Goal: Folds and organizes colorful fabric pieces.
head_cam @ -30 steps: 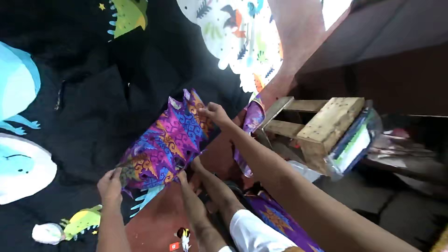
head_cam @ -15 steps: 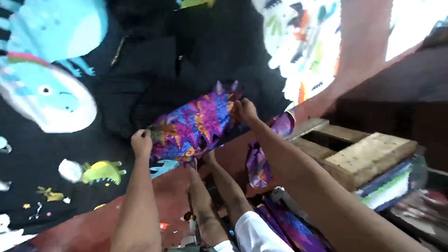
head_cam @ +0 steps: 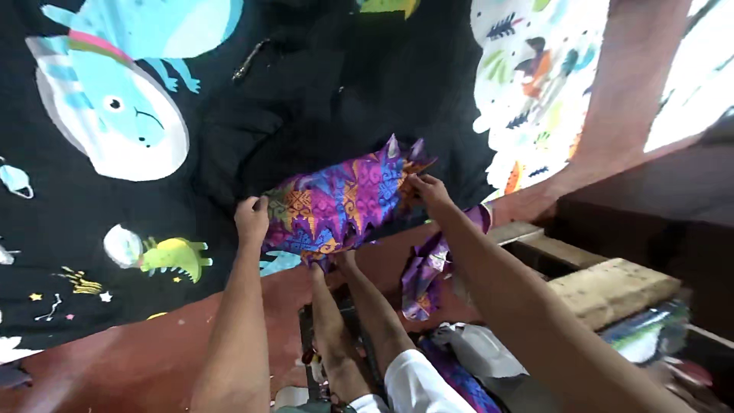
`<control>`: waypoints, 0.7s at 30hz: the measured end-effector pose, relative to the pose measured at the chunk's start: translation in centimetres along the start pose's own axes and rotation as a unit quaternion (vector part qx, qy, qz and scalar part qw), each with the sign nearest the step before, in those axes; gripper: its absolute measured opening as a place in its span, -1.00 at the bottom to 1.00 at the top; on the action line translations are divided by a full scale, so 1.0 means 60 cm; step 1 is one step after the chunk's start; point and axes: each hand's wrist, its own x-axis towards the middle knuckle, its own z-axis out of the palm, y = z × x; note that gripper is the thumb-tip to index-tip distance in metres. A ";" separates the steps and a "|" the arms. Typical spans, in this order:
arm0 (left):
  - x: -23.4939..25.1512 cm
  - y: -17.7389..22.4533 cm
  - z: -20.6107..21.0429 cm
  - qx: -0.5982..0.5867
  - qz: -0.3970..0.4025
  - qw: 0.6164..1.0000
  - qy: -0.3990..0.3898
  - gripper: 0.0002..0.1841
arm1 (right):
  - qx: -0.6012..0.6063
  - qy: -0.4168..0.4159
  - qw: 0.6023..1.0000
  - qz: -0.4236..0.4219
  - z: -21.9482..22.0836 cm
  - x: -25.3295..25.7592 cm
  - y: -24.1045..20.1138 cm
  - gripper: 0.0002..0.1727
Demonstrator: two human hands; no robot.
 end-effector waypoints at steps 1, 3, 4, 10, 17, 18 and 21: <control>-0.002 0.003 -0.001 0.009 0.000 1.000 0.000 -0.54 | 0.006 0.005 1.000 0.003 0.004 0.000 0.000 -0.52; -0.009 0.006 -0.003 0.027 0.013 0.999 0.020 -0.55 | 0.010 0.013 1.000 0.004 0.007 0.003 0.002 -0.51; -0.015 0.006 0.000 0.030 0.027 0.998 0.049 -0.57 | 0.007 0.015 1.000 0.002 0.008 0.002 0.002 -0.51; -0.121 0.045 0.035 -0.007 0.109 0.976 0.189 -0.58 | -0.073 0.008 0.995 -0.072 0.019 -0.069 -0.011 -0.57; -0.323 0.154 0.132 -0.057 0.091 0.976 -0.187 -0.61 | -0.088 -0.209 0.944 -0.240 0.028 -0.260 0.102 -0.20; -0.346 0.163 0.143 -0.027 0.110 0.962 -0.248 -0.62 | -0.095 -0.216 0.943 -0.234 0.026 -0.287 0.123 -0.06; -0.405 0.208 0.158 0.028 0.191 0.882 -0.430 -0.63 | -0.037 -0.121 0.983 -0.135 0.007 -0.378 0.149 -0.25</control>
